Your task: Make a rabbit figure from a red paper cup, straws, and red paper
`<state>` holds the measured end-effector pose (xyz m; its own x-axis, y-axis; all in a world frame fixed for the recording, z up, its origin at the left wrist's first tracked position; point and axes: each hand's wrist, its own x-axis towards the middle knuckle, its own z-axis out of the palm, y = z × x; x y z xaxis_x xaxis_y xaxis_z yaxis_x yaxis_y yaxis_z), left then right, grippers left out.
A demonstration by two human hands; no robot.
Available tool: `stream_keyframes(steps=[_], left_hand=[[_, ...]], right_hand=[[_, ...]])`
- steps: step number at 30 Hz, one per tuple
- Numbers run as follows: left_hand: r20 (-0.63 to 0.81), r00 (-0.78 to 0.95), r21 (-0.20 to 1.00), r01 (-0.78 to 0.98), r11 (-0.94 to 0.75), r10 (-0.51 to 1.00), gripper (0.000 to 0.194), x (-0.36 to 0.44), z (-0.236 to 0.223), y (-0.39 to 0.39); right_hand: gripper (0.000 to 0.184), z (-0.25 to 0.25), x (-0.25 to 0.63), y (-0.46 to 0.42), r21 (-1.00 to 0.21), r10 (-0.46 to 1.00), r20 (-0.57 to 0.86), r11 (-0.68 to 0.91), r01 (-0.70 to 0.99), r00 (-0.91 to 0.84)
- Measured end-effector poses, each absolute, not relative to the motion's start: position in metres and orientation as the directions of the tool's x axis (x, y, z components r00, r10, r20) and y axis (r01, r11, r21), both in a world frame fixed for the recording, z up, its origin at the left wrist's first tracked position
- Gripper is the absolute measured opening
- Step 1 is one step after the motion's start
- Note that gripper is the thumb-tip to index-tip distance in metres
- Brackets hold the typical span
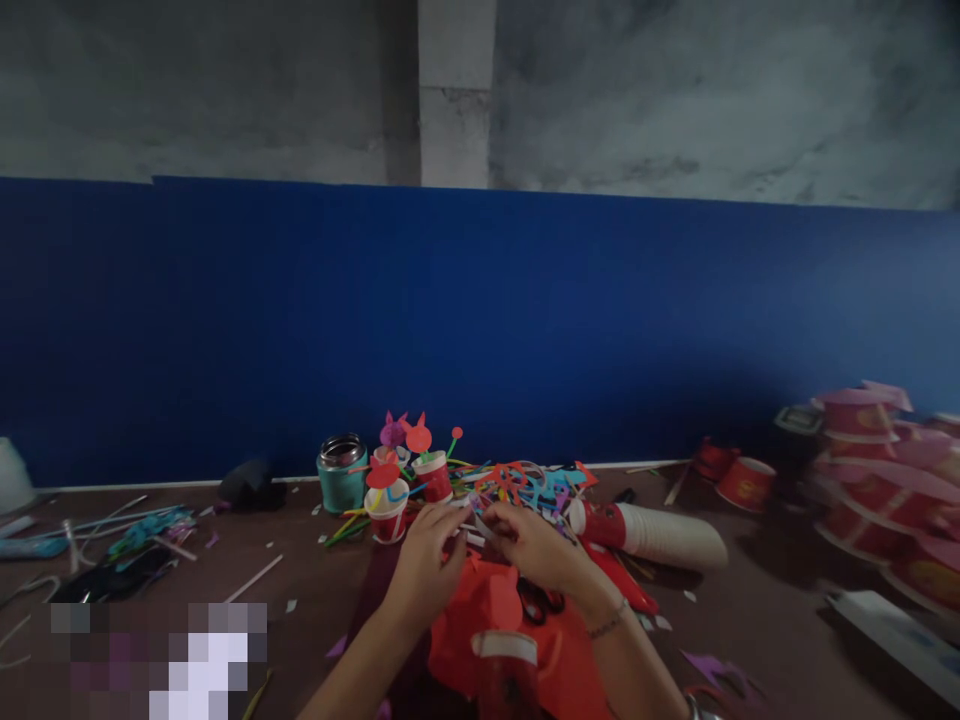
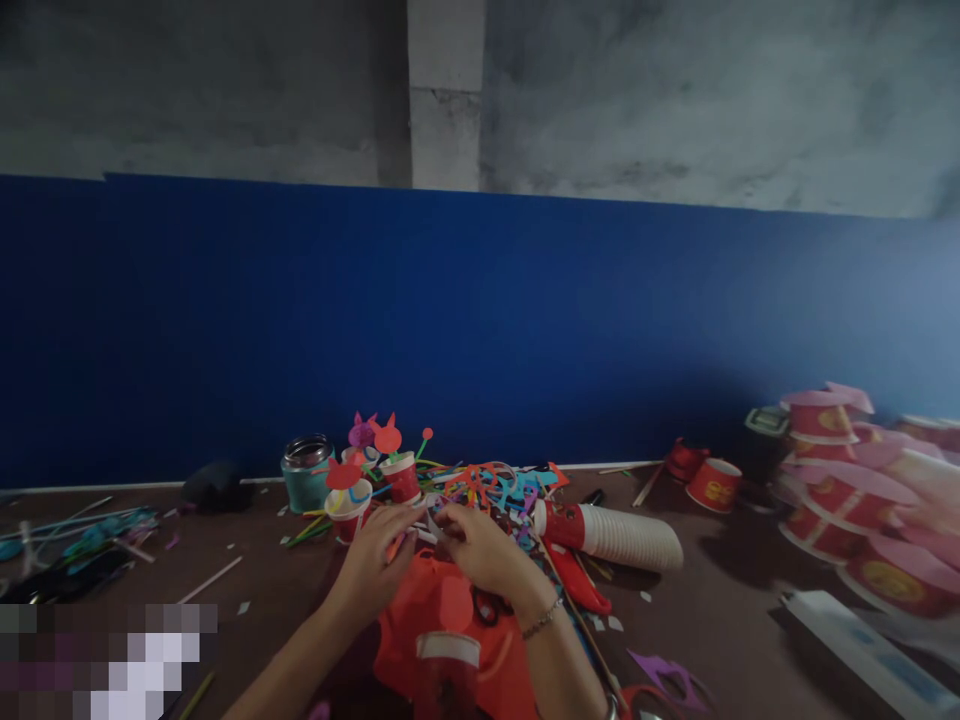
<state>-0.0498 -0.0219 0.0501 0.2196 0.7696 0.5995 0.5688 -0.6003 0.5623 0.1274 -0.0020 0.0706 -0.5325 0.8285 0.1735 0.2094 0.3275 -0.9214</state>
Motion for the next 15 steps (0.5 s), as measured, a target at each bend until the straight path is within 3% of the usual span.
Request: stream_keyframes(steps=[3,7,15], left_hand=[[0.592,0.186,0.597,0.552,-0.582,0.784,0.027,-0.049,0.052,-0.023],[0.531,0.06,0.729,0.475,-0.492,0.845,0.015,-0.047,0.055,-0.022],[0.465,-0.011,0.841,0.318,-0.438,0.885,0.009,-0.043,0.056,-0.02]], right_hand=[[0.014,0.073,0.126,-0.003,-0.893,0.846,0.199,0.364,0.264,-0.495],[0.011,0.081,0.123,-0.008,-0.824,0.867,0.223,0.412,0.39,-0.445],[0.019,0.085,0.109,-0.011,-0.828,0.938,0.2,0.317,0.463,-0.285]])
